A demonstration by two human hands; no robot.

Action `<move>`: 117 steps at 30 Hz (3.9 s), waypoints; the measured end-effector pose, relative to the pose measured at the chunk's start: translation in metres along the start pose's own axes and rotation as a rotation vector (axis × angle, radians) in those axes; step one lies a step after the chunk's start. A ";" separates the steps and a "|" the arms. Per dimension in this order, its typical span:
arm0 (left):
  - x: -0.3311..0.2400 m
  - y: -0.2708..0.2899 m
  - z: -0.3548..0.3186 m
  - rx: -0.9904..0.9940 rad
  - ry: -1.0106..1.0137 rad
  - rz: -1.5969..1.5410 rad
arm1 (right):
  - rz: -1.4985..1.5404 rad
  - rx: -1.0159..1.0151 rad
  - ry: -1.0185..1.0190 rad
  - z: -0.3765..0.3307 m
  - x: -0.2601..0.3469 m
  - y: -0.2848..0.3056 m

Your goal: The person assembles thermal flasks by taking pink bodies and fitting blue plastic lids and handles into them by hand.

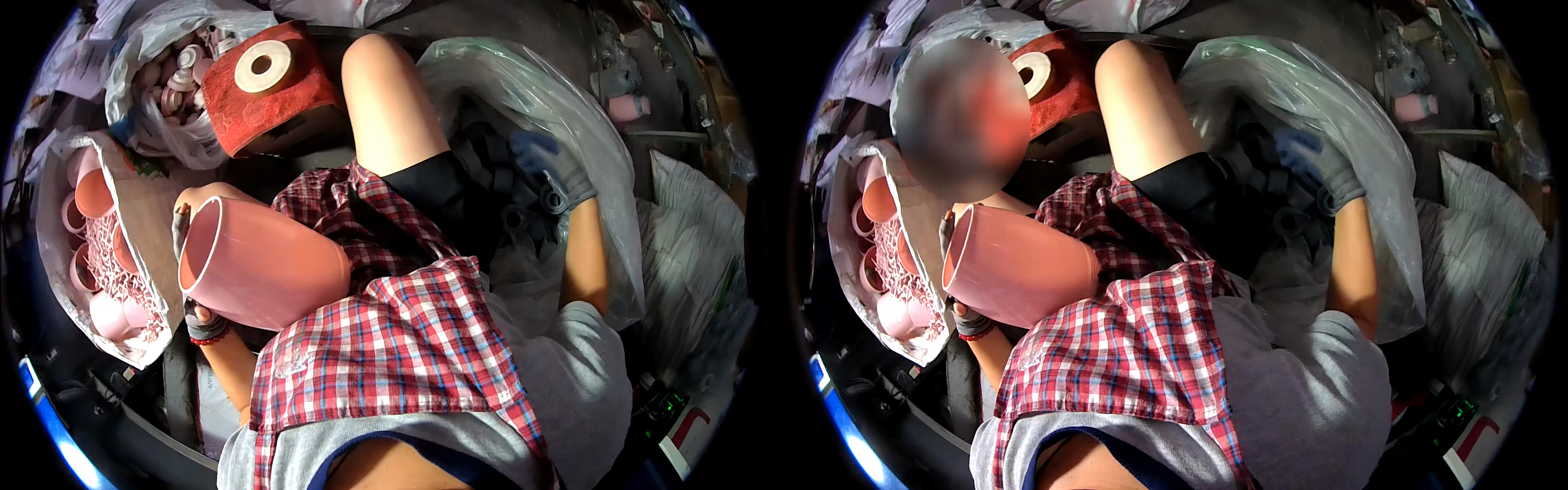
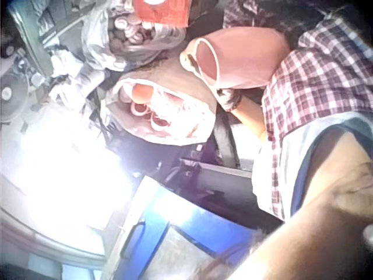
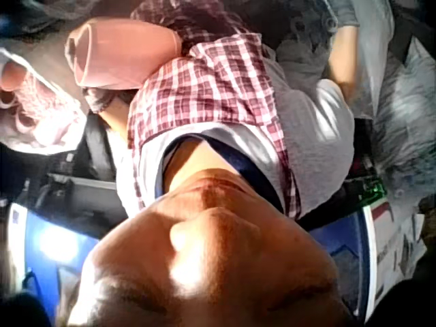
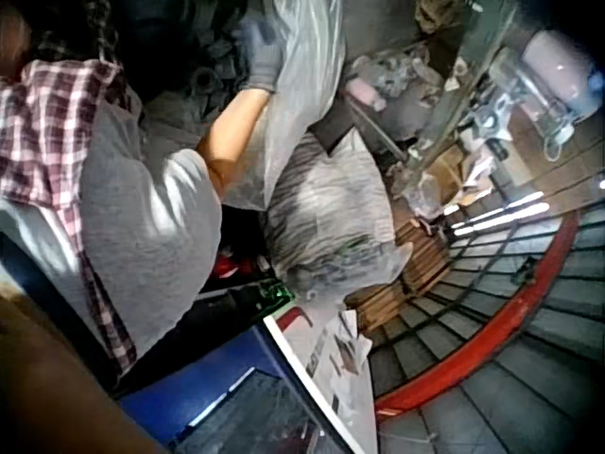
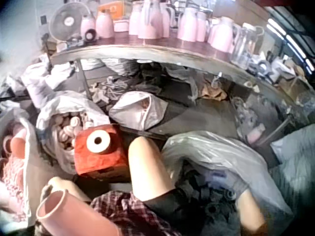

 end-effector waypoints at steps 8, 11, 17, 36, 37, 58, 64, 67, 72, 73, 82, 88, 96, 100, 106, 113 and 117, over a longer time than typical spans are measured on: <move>-0.039 0.001 -0.008 0.029 0.040 0.056 | -0.778 -0.166 -0.090 0.028 -0.121 -0.061; -0.053 -0.011 -0.003 0.054 0.049 0.070 | -0.732 0.010 -0.056 0.061 -0.176 -0.077; -0.076 -0.046 -0.003 0.122 0.048 0.046 | -0.891 -0.028 -0.139 0.125 -0.227 -0.132; -0.054 -0.020 0.034 0.378 -0.191 -0.431 | -0.518 -0.387 0.384 0.025 -0.038 -0.006; -0.034 -0.011 0.049 0.415 -0.150 -0.545 | -0.280 -0.454 0.498 0.027 -0.027 0.002; -0.039 -0.098 0.049 0.455 -0.126 -0.415 | 0.097 0.527 0.844 -0.086 0.320 -0.158; -0.061 -0.124 0.011 0.363 -0.270 0.128 | 0.048 0.355 0.898 -0.090 0.315 -0.163; -0.059 -0.115 0.026 0.409 -0.279 0.091 | 0.037 0.280 0.955 -0.096 0.323 -0.156; -0.055 -0.104 0.037 0.612 -0.129 -0.211 | -0.008 0.130 1.018 -0.104 0.330 -0.132; -0.051 -0.106 0.035 0.624 -0.136 -0.264 | -0.049 0.168 1.021 -0.107 0.327 -0.132; -0.031 -0.107 0.029 0.694 -0.109 -0.252 | -0.048 0.366 0.858 -0.123 0.310 -0.164; -0.019 -0.109 0.030 0.737 -0.102 -0.296 | -0.082 0.370 0.946 -0.113 0.301 -0.165; -0.005 -0.107 0.035 0.821 -0.117 -0.376 | 0.092 0.389 0.917 -0.116 0.298 -0.176; 0.008 -0.104 0.043 0.903 -0.141 -0.441 | 0.091 0.426 0.953 -0.113 0.295 -0.177; -0.001 -0.106 0.032 0.877 -0.111 -0.523 | -0.108 0.377 1.020 -0.115 0.295 -0.182; -0.012 -0.091 0.025 0.835 -0.138 -0.399 | -0.131 0.430 1.083 -0.117 0.292 -0.191; -0.056 -0.106 0.026 0.576 -0.218 -0.549 | -0.179 0.467 0.966 -0.119 0.301 -0.199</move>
Point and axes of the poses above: each hand's wrist, its own z-axis towards the middle knuckle, its own y-axis out of the back of the hand, x = y × z, the point moved 2 cm from there along z, towards the middle knuckle, and after that the axes turned 9 degrees about -z, right-handed, at the moved point
